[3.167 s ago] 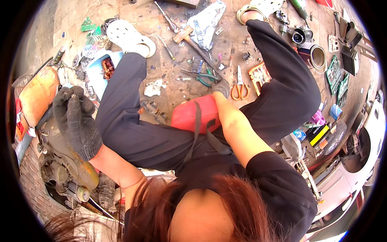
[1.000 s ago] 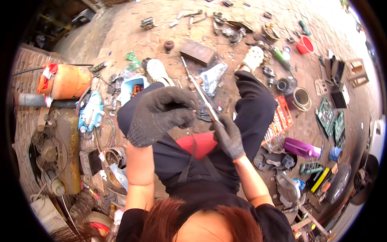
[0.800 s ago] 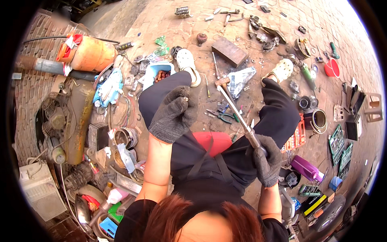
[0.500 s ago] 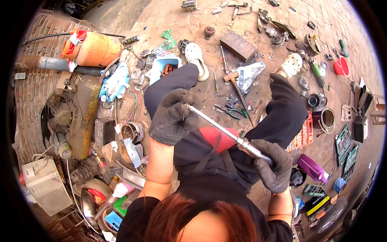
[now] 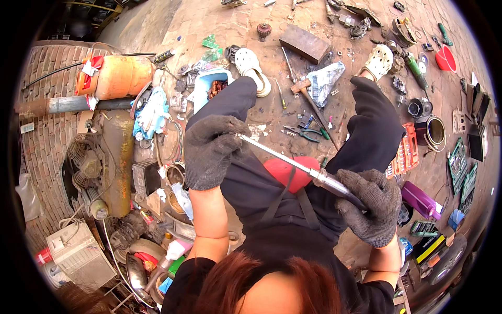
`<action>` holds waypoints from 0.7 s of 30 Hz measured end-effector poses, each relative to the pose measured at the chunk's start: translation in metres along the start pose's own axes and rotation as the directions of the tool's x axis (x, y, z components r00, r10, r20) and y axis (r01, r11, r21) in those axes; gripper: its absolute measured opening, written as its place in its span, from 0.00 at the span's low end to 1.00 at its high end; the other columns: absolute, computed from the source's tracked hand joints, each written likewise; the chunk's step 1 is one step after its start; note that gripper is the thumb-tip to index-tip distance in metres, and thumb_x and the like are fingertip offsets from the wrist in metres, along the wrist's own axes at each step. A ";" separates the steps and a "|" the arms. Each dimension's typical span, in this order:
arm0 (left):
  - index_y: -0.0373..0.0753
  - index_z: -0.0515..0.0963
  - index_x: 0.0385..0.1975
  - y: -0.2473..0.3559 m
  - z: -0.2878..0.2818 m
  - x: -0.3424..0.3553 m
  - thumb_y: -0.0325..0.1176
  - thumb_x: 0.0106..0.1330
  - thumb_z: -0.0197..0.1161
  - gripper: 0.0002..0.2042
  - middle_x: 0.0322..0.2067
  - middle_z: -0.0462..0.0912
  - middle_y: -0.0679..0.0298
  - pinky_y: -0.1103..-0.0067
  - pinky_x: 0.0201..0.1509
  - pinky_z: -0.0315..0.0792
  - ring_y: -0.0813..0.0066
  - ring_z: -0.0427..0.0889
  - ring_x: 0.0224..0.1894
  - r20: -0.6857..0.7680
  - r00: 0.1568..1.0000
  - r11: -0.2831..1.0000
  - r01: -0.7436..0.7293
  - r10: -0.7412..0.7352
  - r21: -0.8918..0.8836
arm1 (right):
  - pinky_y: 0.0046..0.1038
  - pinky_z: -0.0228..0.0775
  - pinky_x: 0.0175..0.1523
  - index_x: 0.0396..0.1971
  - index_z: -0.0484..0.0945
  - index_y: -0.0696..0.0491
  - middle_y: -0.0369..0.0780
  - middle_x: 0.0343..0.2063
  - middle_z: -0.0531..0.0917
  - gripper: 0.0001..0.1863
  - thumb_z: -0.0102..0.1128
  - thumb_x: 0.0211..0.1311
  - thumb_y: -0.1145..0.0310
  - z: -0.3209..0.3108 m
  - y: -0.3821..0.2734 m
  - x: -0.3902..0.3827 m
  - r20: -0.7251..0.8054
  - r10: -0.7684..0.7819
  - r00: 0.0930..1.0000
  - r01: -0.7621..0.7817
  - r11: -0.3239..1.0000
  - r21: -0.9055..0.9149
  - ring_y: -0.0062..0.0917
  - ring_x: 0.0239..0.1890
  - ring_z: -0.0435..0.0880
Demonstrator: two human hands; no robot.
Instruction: The person sits on the floor and uses a hammer and pliers to disassemble a black plastic electrical component. They remove a small blue part, inspect it, and then use pliers to pull a wire from the blue part.
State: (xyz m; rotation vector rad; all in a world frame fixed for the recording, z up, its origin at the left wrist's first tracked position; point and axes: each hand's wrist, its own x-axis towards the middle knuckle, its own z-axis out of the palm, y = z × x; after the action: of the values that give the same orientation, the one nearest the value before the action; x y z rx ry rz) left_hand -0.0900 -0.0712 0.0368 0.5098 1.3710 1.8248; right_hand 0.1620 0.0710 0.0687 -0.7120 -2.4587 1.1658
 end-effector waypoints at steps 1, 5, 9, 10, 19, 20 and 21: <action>0.29 0.77 0.34 0.001 0.000 -0.001 0.20 0.51 0.66 0.10 0.29 0.81 0.53 0.81 0.22 0.73 0.71 0.79 0.22 0.005 1.000 0.999 0.017 -0.016 -0.032 | 0.32 0.68 0.32 0.39 0.80 0.57 0.42 0.28 0.81 0.21 0.66 0.42 0.63 0.001 0.002 0.000 -0.015 -0.031 0.999 0.031 1.000 -0.003 0.34 0.27 0.78; 0.28 0.78 0.32 0.004 0.000 0.000 0.17 0.49 0.67 0.10 0.27 0.81 0.55 0.79 0.26 0.75 0.71 0.81 0.23 0.041 0.998 0.994 0.043 -0.039 -0.099 | 0.32 0.68 0.40 0.38 0.80 0.58 0.44 0.28 0.81 0.21 0.54 0.53 0.56 -0.001 0.005 0.004 -0.002 0.020 1.000 -0.020 1.000 -0.012 0.35 0.31 0.78; 0.28 0.77 0.31 0.005 0.003 0.000 0.15 0.48 0.65 0.09 0.27 0.81 0.55 0.79 0.26 0.76 0.69 0.81 0.24 0.066 0.996 0.998 0.058 -0.055 -0.040 | 0.29 0.65 0.37 0.33 0.78 0.60 0.45 0.25 0.77 0.15 0.53 0.54 0.62 0.003 0.019 0.004 0.248 0.400 0.882 -0.467 0.807 0.362 0.34 0.29 0.75; 0.28 0.77 0.31 0.005 0.003 0.001 0.15 0.48 0.65 0.09 0.27 0.81 0.55 0.79 0.26 0.76 0.69 0.81 0.24 0.064 0.997 0.997 0.056 -0.053 -0.051 | 0.29 0.64 0.37 0.31 0.77 0.60 0.44 0.25 0.76 0.14 0.55 0.54 0.63 0.003 0.022 0.005 0.221 0.336 0.916 -0.396 0.849 0.350 0.34 0.29 0.75; 0.27 0.77 0.30 0.007 0.009 0.000 0.13 0.46 0.65 0.10 0.26 0.81 0.56 0.80 0.28 0.76 0.71 0.81 0.25 0.051 0.998 0.997 0.044 -0.041 -0.055 | 0.29 0.64 0.36 0.26 0.74 0.57 0.42 0.25 0.73 0.16 0.66 0.46 0.61 0.009 0.026 0.013 0.121 0.119 0.985 -0.152 0.934 0.323 0.33 0.29 0.73; 0.27 0.77 0.29 0.008 0.010 -0.001 0.13 0.45 0.66 0.10 0.26 0.81 0.57 0.81 0.28 0.76 0.72 0.81 0.25 0.044 0.998 0.999 0.045 -0.045 -0.013 | 0.30 0.64 0.36 0.27 0.74 0.57 0.41 0.25 0.73 0.17 0.67 0.44 0.61 0.009 0.031 0.012 0.128 0.084 0.988 -0.121 0.940 0.319 0.34 0.29 0.73; 0.27 0.77 0.29 0.009 0.011 -0.002 0.13 0.45 0.66 0.11 0.26 0.81 0.57 0.81 0.28 0.76 0.72 0.81 0.25 0.036 0.998 0.998 0.047 -0.048 0.029 | 0.30 0.64 0.36 0.27 0.74 0.57 0.41 0.25 0.73 0.17 0.68 0.43 0.60 0.009 0.033 0.012 0.135 0.064 0.989 -0.104 0.945 0.309 0.34 0.30 0.73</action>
State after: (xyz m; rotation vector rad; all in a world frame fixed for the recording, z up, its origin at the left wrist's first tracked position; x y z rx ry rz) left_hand -0.0840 -0.0664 0.0493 0.5190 1.3747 1.7522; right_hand 0.1578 0.0904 0.0382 -0.6718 -2.2747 1.6345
